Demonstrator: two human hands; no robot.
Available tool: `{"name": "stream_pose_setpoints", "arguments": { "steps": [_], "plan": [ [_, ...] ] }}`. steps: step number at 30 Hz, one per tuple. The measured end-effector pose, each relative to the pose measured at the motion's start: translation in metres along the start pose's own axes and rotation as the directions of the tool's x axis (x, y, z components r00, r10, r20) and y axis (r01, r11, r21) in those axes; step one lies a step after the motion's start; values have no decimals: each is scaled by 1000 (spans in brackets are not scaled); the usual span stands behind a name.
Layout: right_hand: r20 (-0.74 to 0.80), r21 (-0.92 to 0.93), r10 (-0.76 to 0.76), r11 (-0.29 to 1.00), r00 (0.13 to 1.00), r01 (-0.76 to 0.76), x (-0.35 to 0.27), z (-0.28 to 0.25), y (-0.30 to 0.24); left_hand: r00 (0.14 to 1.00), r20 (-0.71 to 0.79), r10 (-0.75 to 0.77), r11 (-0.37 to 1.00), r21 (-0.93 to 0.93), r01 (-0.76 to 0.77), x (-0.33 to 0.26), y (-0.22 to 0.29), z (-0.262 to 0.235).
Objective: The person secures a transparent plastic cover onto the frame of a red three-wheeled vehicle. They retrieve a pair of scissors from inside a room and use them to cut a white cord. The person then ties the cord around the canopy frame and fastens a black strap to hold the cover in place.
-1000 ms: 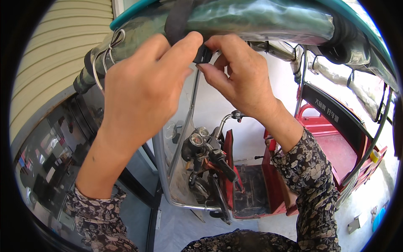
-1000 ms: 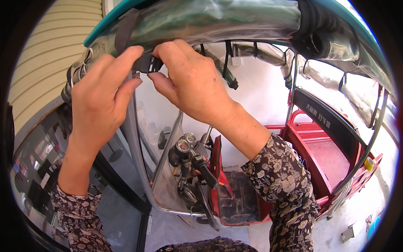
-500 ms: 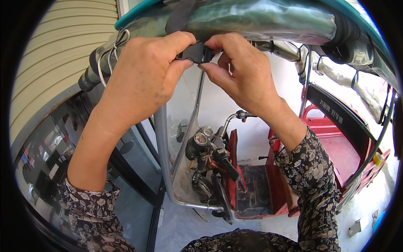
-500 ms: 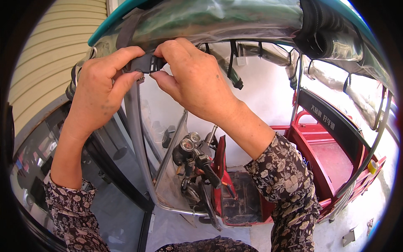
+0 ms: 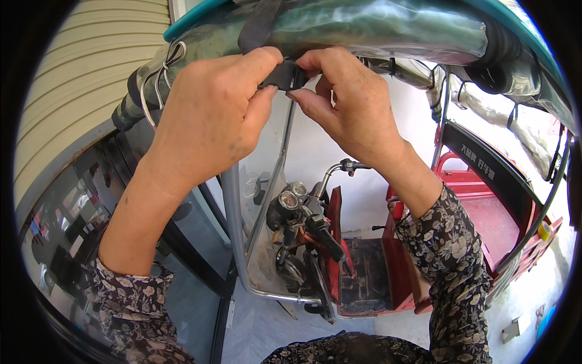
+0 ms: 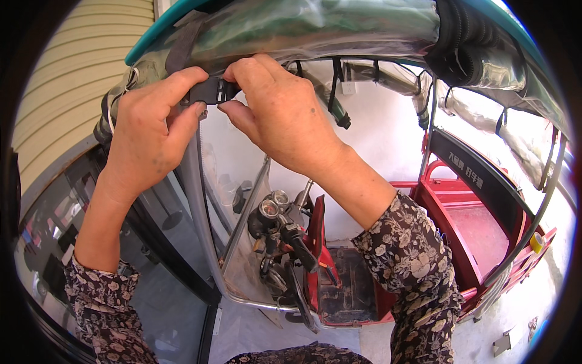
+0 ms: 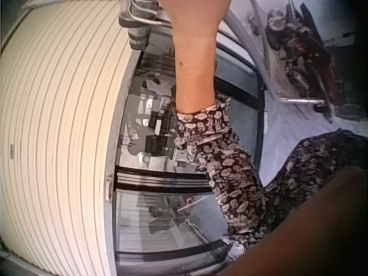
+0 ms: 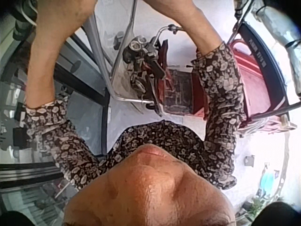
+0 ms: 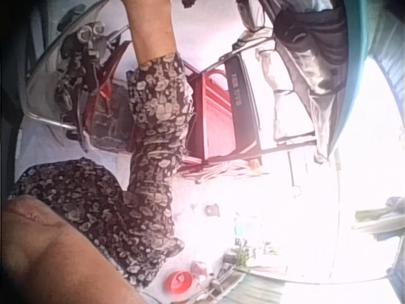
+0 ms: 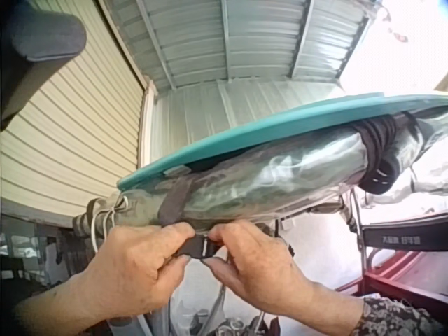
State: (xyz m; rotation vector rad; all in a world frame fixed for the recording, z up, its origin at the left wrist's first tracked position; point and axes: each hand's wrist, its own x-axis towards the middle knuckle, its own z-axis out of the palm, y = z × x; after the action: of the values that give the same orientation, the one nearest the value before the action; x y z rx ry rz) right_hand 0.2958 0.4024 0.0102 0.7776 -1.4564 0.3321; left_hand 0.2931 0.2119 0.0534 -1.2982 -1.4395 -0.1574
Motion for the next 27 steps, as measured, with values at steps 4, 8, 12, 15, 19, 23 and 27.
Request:
{"name": "stream_pose_setpoints", "arguments": {
  "steps": [4, 8, 12, 15, 19, 23, 27],
  "plan": [
    [2, 13, 24, 1000, 1000, -24, 1, 2, -1, 998, -45, 39, 999, 21, -39, -3, -2, 2],
    [22, 20, 25, 999, 999, -25, 1, 0, -3, 996, -43, 75, 996, 50, -73, -4, -4, -1],
    [8, 6, -12, 1000, 1000, 12, 0, -1, -1, 994, 27, 106, 991, 84, -108, -1, -5, -6],
    [16, 3, -22, 1000, 1000, 22, -1, 0, 0, 991, 15, 132, 988, 74, -132, -2, -9, -3],
    [21, 9, 5, 1000, 1000, -5, -2, 0, -2, 993, 28, 116, 992, 47, -117, -3, -12, -5],
    [19, 15, 2, 1000, 1000, -2, -3, 0, -2, 996, 28, 85, 996, 20, -86, -3, -11, -5],
    [26, 14, 4, 1000, 1000, -4, -1, -1, -1, 998, 44, 52, 999, -1, -52, 0, -9, -9]
  ]
}}
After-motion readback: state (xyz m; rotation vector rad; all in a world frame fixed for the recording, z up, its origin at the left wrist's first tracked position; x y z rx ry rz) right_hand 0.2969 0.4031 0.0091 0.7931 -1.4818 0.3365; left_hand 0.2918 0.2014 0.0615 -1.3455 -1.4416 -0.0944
